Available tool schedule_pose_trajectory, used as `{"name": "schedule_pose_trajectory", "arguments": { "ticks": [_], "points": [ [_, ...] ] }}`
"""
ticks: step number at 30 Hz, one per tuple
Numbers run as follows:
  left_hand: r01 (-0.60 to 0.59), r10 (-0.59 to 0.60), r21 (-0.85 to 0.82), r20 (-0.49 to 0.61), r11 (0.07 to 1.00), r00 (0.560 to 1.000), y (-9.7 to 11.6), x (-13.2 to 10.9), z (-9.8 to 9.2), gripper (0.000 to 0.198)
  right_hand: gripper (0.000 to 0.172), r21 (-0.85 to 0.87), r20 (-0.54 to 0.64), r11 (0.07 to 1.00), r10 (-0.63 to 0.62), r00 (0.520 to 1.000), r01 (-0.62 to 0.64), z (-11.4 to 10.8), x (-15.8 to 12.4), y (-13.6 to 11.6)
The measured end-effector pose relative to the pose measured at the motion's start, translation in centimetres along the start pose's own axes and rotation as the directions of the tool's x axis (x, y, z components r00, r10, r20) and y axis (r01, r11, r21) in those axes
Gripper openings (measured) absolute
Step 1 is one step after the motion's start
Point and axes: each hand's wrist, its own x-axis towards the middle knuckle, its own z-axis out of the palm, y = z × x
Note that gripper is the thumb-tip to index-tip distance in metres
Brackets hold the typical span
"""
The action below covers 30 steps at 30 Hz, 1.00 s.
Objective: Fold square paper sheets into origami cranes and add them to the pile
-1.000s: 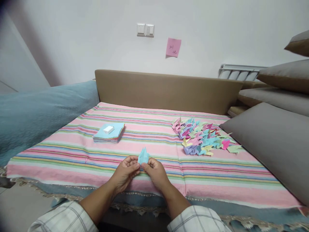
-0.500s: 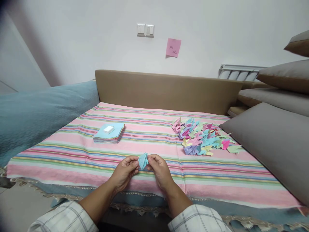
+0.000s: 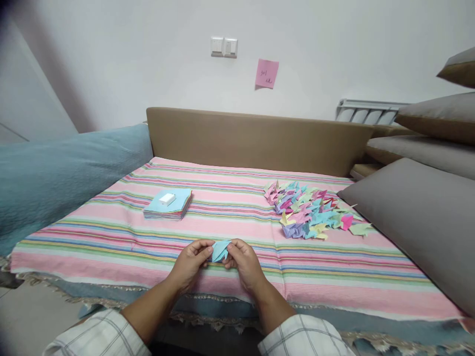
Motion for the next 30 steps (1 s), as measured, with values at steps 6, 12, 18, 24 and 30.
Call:
{"name": "schedule_pose_trajectory", "arguments": {
  "ticks": [6,12,18,24,30],
  "points": [
    [-0.098,0.097,0.044,0.019,0.994,0.995,-0.6,0.2,-0.2,0.039,0.028,-0.033,0.004,0.999,0.028,1.000,-0.028,0.3,-0.1,0.1],
    [-0.306,0.335,0.314,-0.042,0.899,0.941,-0.9,0.0,-0.5,0.022,0.023,-0.192,-0.061,0.978,-0.090,0.994,0.077,0.0,0.3,0.6],
    [-0.286,0.273,0.362,0.088,0.887,0.958,-0.5,-0.5,-0.2,0.038,0.027,-0.312,-0.119,0.939,-0.191,0.974,0.145,0.7,-0.2,0.0],
    [-0.181,0.157,0.195,0.130,0.964,0.979,-0.7,-0.6,0.2,0.044,0.027,-0.381,-0.100,0.906,-0.237,0.966,0.183,1.4,-0.5,0.3],
    [-0.216,0.192,0.172,0.149,0.961,0.970,0.0,-0.8,0.2,0.035,0.033,-0.304,-0.102,0.941,-0.185,0.977,0.147,1.4,-0.5,0.1]
  ]
}}
